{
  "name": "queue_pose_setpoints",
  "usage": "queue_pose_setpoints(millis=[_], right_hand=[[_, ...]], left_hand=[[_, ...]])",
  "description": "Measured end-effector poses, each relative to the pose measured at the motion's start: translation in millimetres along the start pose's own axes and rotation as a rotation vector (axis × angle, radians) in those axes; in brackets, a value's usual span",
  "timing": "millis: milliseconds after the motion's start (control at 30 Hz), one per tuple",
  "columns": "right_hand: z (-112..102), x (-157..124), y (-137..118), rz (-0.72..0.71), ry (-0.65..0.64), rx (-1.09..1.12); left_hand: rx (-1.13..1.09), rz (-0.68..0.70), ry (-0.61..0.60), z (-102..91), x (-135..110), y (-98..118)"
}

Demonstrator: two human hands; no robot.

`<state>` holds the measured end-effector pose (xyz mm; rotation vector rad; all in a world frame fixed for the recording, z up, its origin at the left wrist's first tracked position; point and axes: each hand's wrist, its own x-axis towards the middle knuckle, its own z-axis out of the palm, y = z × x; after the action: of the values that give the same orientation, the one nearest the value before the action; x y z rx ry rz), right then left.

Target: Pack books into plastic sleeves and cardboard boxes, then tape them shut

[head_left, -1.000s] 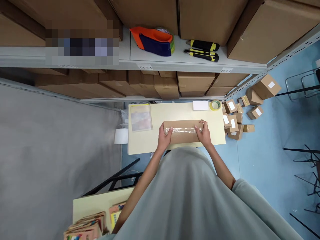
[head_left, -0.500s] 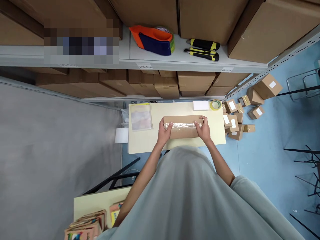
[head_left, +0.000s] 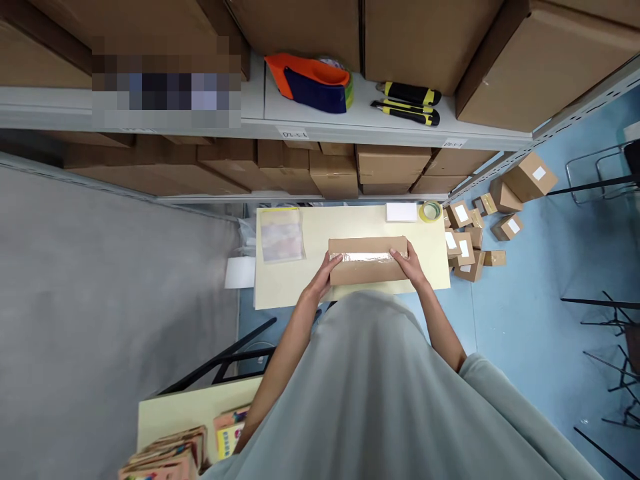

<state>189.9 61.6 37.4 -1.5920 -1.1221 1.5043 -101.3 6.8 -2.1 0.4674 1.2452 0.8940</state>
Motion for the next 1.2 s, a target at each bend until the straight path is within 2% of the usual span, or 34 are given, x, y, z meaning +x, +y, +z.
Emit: queue_pose_setpoints(millis=[167,267,467,767,1067,1200], right_hand=[[-13.3,-0.2,-0.4,0.134,-0.151,0.116],[-15.5,3.3,-1.4,0.17,-0.18,0.142],[-16.0,3.2,-5.0,0.149,-0.171,0.097],[-36.1,-19.9,2.8,0.153,-0.069,0.13],[-43.3,-24.4,9.4,0.127,0.007,0.12],[-38.9,-22.0,8.9,0.129,0.021,0.119]], left_hand=[[-0.007,-0.005,-0.102,-10.2,9.3,2.3],[-0.025,-0.012,-0.117,-11.1,13.1,3.7],[-0.029,0.034,-0.131,-6.7,12.4,1.9],[-0.023,0.065,-0.163,25.7,6.4,2.0],[-0.014,0.016,-0.152,31.0,12.6,7.0],[-0.034,-0.011,-0.133,27.3,12.4,11.3]])
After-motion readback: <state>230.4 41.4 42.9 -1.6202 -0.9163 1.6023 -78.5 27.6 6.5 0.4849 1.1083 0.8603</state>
